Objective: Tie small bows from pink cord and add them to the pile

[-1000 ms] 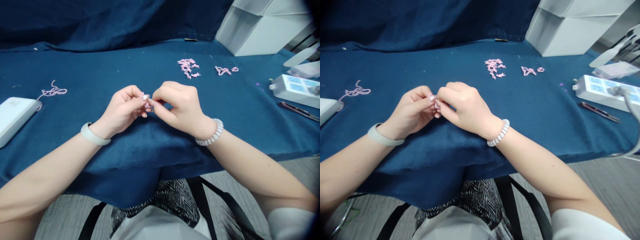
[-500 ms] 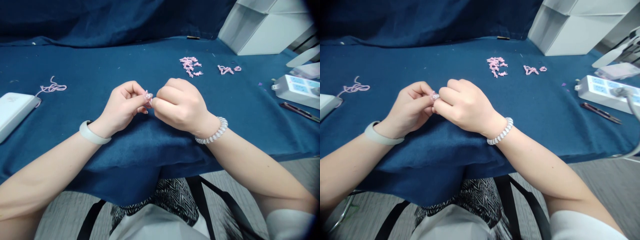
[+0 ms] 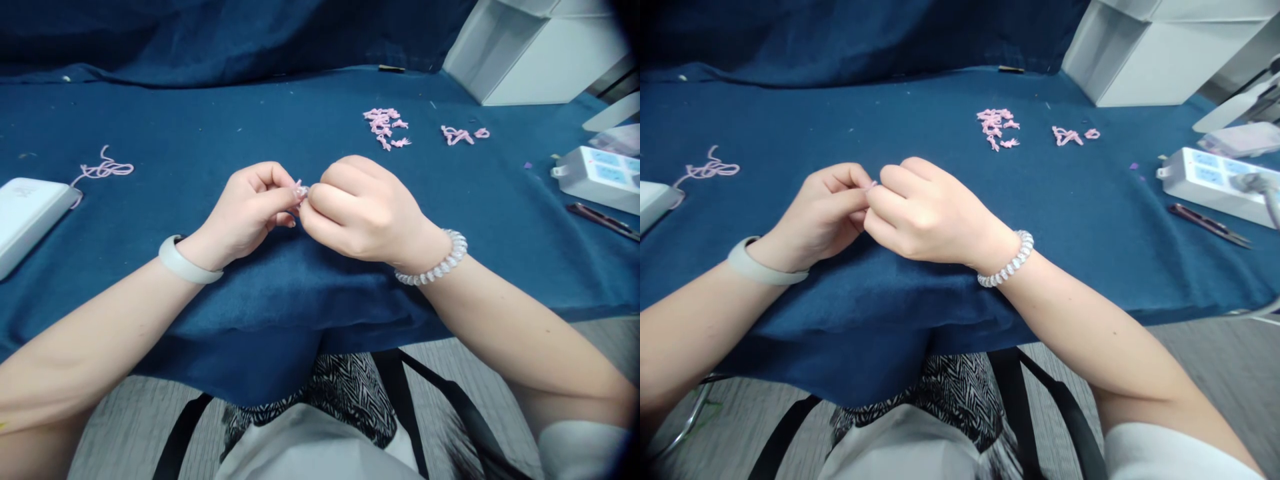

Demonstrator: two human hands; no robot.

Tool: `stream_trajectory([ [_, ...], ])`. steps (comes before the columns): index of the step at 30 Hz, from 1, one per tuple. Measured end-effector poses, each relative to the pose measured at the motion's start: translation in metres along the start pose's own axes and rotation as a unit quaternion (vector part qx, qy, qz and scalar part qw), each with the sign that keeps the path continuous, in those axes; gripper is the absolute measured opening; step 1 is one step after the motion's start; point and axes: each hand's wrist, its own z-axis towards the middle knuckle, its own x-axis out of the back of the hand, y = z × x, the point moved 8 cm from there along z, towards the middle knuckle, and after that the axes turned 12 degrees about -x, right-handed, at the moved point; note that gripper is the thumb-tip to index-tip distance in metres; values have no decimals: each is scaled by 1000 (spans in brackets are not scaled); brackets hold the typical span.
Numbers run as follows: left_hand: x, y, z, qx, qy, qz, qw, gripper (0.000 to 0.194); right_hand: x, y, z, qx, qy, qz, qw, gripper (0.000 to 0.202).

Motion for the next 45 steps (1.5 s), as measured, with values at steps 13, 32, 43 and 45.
stream_trajectory([
  [13, 2, -3, 5, 7, -3, -15, 1000, 23, 4, 18, -10, -40, 54, 100, 993, 34],
  [32, -9, -20, -7, 147, -136, 73, 977, 34, -16, 52, -7, -225, -91, 406, 881, 19],
  [43, -8, -29, -15, 230, -176, 42, 956, 19, -18, 42, -7, -200, -126, 398, 887, 16],
  [45, -8, -30, -16, 237, -180, 48, 953, 20, -19, 43, -8, -212, -130, 414, 876, 16],
])
